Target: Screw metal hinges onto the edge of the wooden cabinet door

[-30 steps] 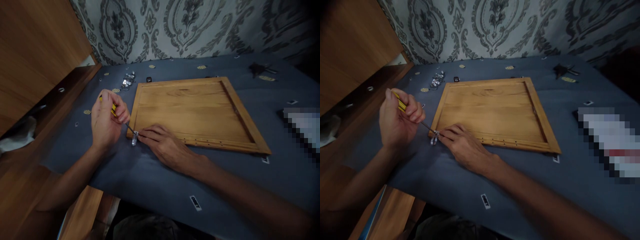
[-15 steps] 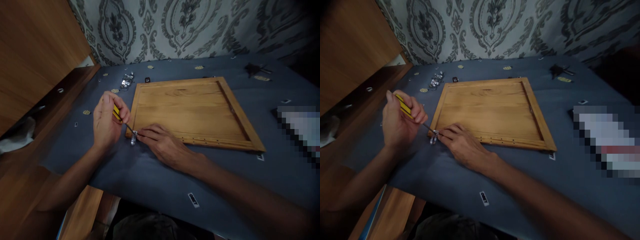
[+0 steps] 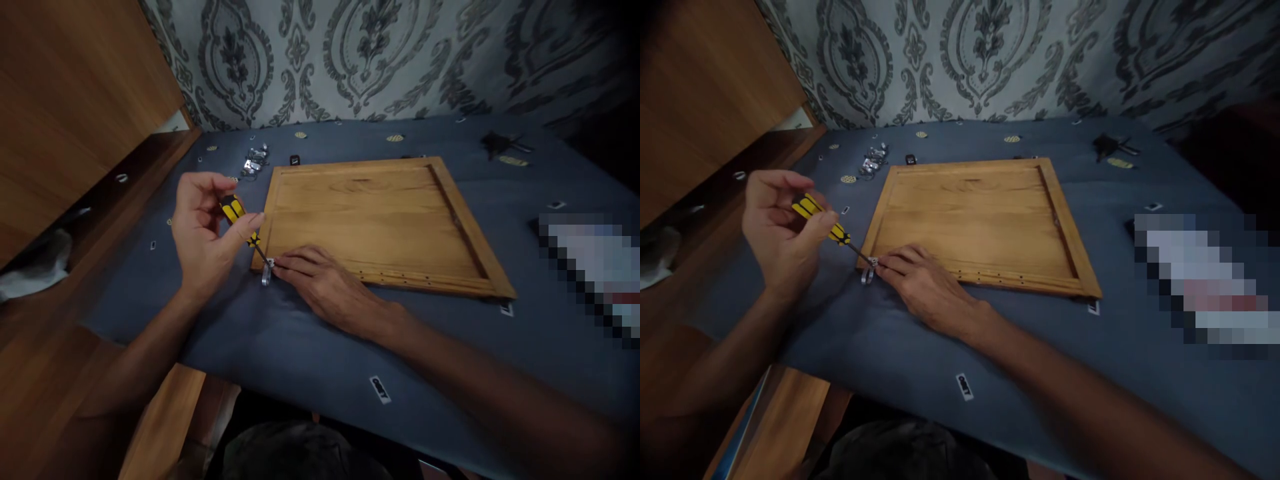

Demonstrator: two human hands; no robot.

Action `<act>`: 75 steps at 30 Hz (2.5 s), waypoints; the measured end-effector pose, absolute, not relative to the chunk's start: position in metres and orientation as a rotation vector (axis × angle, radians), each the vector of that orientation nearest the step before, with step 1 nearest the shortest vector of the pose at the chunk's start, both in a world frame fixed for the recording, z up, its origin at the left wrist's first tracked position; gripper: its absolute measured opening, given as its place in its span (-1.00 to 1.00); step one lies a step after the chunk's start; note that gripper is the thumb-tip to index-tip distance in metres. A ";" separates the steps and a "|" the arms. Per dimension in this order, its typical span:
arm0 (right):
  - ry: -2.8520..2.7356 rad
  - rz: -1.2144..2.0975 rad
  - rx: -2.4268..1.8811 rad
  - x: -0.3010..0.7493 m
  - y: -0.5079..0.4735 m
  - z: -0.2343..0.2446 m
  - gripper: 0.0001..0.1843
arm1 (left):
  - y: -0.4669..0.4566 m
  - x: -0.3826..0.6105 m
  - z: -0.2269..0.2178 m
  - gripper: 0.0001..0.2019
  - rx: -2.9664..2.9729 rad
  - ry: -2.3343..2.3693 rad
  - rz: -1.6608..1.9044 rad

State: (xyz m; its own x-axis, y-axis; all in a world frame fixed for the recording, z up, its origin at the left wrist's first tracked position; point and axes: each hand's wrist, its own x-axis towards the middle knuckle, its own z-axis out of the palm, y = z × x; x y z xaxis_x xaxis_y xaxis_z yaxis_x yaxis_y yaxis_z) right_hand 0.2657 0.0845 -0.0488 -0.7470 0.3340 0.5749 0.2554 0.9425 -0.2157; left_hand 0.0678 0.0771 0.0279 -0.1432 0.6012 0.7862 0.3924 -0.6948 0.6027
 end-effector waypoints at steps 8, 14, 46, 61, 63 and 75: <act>-2.463 0.243 -0.413 0.267 0.085 -0.048 -0.64 | 0.073 0.063 0.035 -0.68 1.888 1.186 1.875; -2.487 0.264 -0.419 0.266 0.084 -0.045 -0.63 | 0.064 0.061 0.042 -0.75 1.813 1.164 1.683; -2.465 0.187 -0.403 0.266 0.084 -0.047 -0.64 | 0.083 0.046 0.021 -0.55 1.847 1.161 1.663; -2.469 0.239 -0.403 0.267 0.085 -0.048 -0.65 | 0.070 0.057 0.023 -0.64 1.876 1.225 1.905; -2.467 0.241 -0.405 0.267 0.084 -0.047 -0.65 | 0.069 0.057 0.022 -0.63 1.880 1.221 1.897; -2.484 0.233 -0.407 0.267 0.085 -0.047 -0.63 | 0.067 0.059 0.019 -0.63 1.949 1.221 1.845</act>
